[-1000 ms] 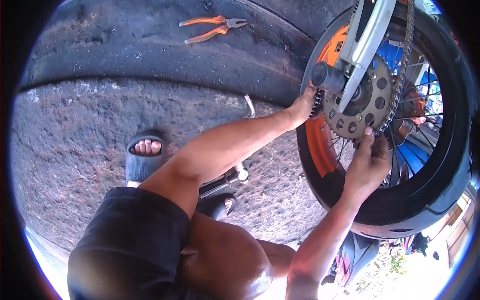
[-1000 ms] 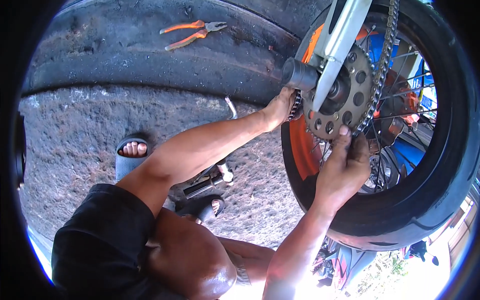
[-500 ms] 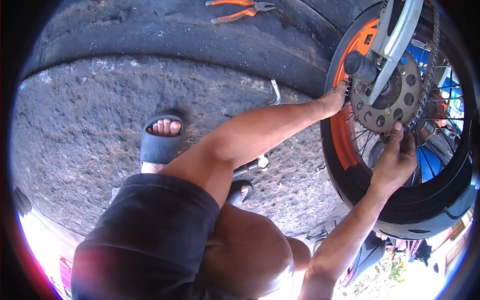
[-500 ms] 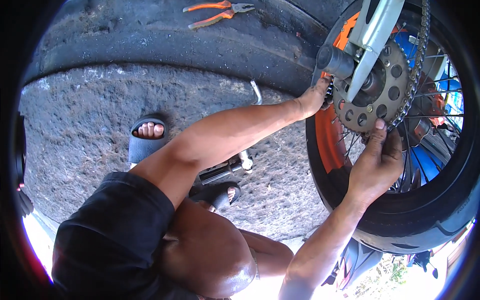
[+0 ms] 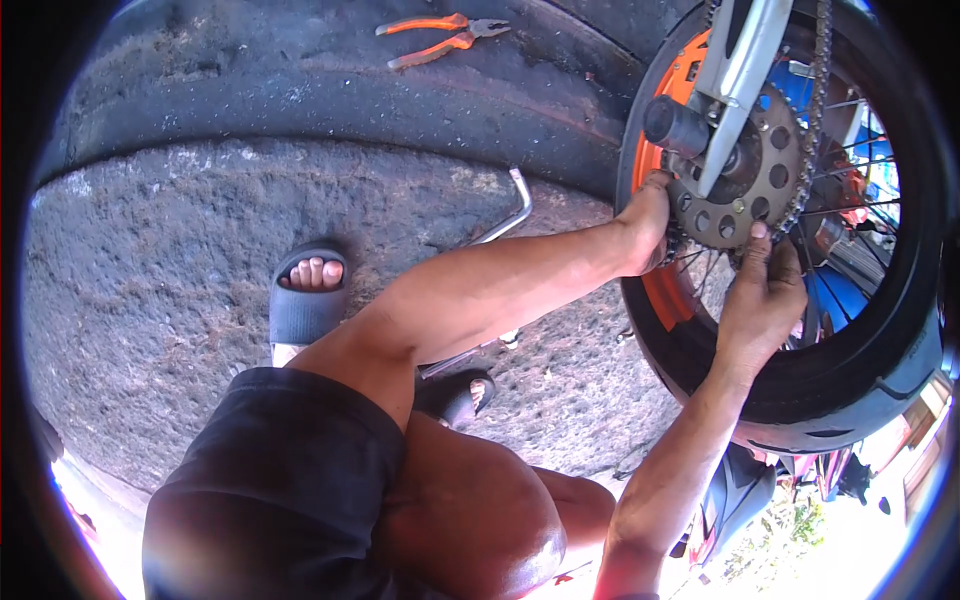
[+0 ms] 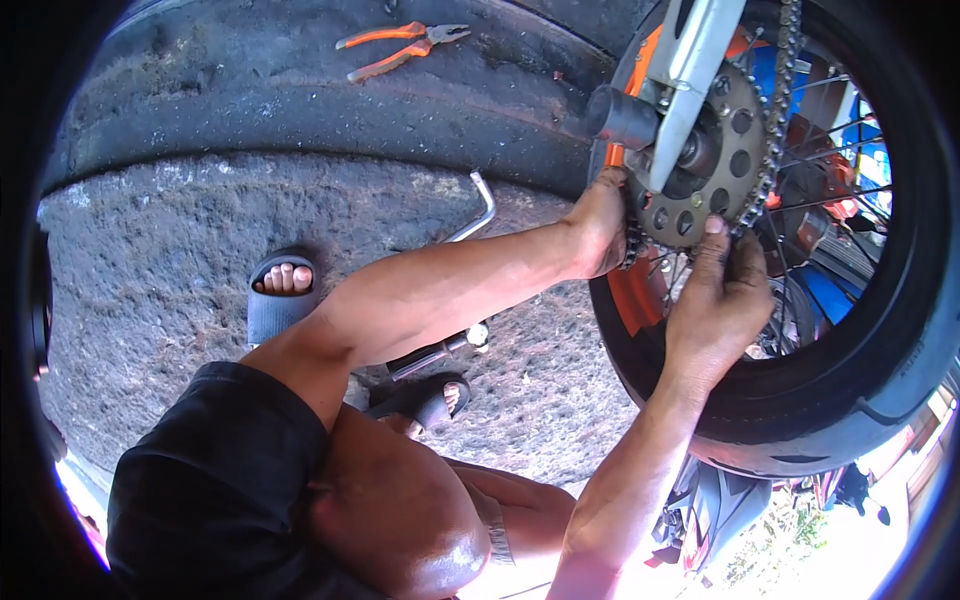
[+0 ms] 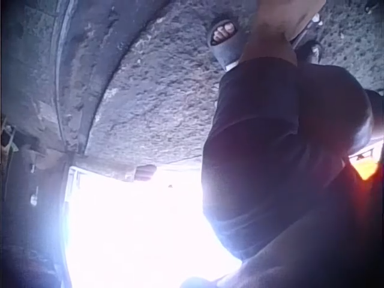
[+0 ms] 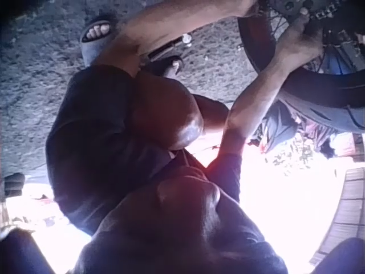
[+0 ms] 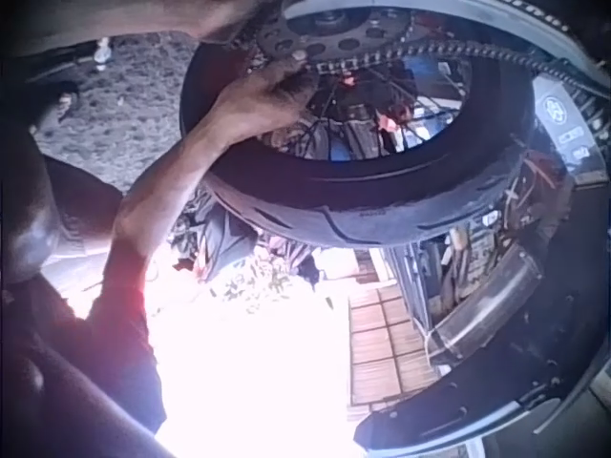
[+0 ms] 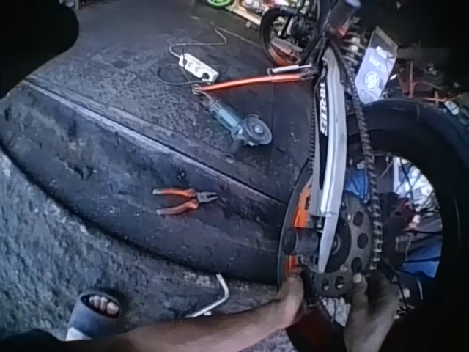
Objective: Adjusting and repairing the rear wheel chain and axle on a motorcycle.
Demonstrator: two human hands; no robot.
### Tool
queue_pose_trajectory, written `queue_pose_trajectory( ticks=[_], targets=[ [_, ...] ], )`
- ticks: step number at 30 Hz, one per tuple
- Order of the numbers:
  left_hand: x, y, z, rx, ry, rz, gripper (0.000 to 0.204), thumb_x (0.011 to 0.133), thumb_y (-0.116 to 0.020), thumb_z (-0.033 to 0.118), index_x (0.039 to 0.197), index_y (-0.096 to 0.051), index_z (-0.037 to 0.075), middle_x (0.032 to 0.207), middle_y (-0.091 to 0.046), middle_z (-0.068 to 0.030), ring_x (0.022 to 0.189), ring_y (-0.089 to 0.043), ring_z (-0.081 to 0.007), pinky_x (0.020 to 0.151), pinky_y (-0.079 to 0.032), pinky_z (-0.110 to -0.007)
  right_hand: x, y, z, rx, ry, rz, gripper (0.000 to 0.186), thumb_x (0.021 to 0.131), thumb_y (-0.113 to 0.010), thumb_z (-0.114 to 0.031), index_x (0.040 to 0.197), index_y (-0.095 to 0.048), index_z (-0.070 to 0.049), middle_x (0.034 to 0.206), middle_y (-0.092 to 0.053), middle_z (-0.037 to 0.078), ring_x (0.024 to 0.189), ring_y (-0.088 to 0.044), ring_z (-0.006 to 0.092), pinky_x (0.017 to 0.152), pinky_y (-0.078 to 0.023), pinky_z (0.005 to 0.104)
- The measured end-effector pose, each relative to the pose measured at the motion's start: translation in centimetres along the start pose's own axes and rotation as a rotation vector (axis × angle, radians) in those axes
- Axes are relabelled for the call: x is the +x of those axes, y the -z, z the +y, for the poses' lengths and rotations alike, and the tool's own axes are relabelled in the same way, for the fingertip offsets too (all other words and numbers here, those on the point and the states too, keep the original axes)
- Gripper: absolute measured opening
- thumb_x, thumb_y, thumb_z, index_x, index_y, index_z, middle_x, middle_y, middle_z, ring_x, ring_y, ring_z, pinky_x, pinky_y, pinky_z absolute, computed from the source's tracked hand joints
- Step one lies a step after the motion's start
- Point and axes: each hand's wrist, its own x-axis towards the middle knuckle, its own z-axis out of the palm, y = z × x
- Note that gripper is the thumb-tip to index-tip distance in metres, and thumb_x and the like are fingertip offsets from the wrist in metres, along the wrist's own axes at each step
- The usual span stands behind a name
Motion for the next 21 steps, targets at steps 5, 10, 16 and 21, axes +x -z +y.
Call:
queue_pose_trajectory(
  ticks=[5, 10, 16, 21],
  targets=[
    [-1.6, -2.7, 0.9, -0.235, 0.045, -0.079, 0.060, 0.105, -0.011, 0.042, 0.127, -0.055, 0.007, 0.116, -0.068, -0.0136, 0.099, -0.069, -0.0238, 0.079, -0.060, -0.041, 0.1, 0.6, -0.9, -0.158, 0.066, -0.028, 0.031, 0.098, -0.064, -0.017, 0.106, -0.063, 0.014, 0.085, -0.072, 0.020, 0.077, -0.066, 0.0165, 0.069, -0.051, 0.0333],
    [-4.4, -4.9, 0.8, -0.213, 0.046, -0.017, 0.056, 0.105, -0.016, 0.039, 0.127, -0.052, 0.003, 0.113, -0.067, -0.0171, 0.100, -0.069, -0.0286, 0.091, -0.058, -0.045, 0.3, 2.0, -2.5, -0.255, -0.032, -0.104, 0.028, 0.097, -0.064, -0.015, 0.105, -0.065, 0.012, 0.085, -0.071, 0.019, 0.076, -0.064, 0.0164, 0.070, -0.050, 0.0341],
    [-6.0, -5.4, 1.0, -0.110, 0.176, -0.007, 0.042, 0.100, -0.027, 0.023, 0.120, -0.053, -0.002, 0.111, -0.064, -0.0159, 0.091, -0.068, -0.0265, 0.087, -0.057, -0.045, 0.4, 3.8, -3.6, -0.205, -0.102, -0.115, 0.029, 0.099, -0.062, -0.020, 0.108, -0.065, 0.008, 0.081, -0.065, 0.010, 0.071, -0.055, 0.0112, 0.066, -0.044, 0.0296],
    [-6.4, -5.3, -0.9, 0.042, 0.114, 0.013, 0.025, 0.093, -0.041, 0.000, 0.112, -0.057, -0.004, 0.105, -0.066, -0.0134, 0.097, -0.068, -0.0210, 0.088, -0.055, -0.037, 0.7, 4.5, -3.7, -0.283, -0.181, -0.148, 0.031, 0.102, -0.055, -0.021, 0.110, -0.061, 0.008, 0.089, -0.068, 0.015, 0.079, -0.059, 0.0145, 0.071, -0.048, 0.0332]
  ],
)
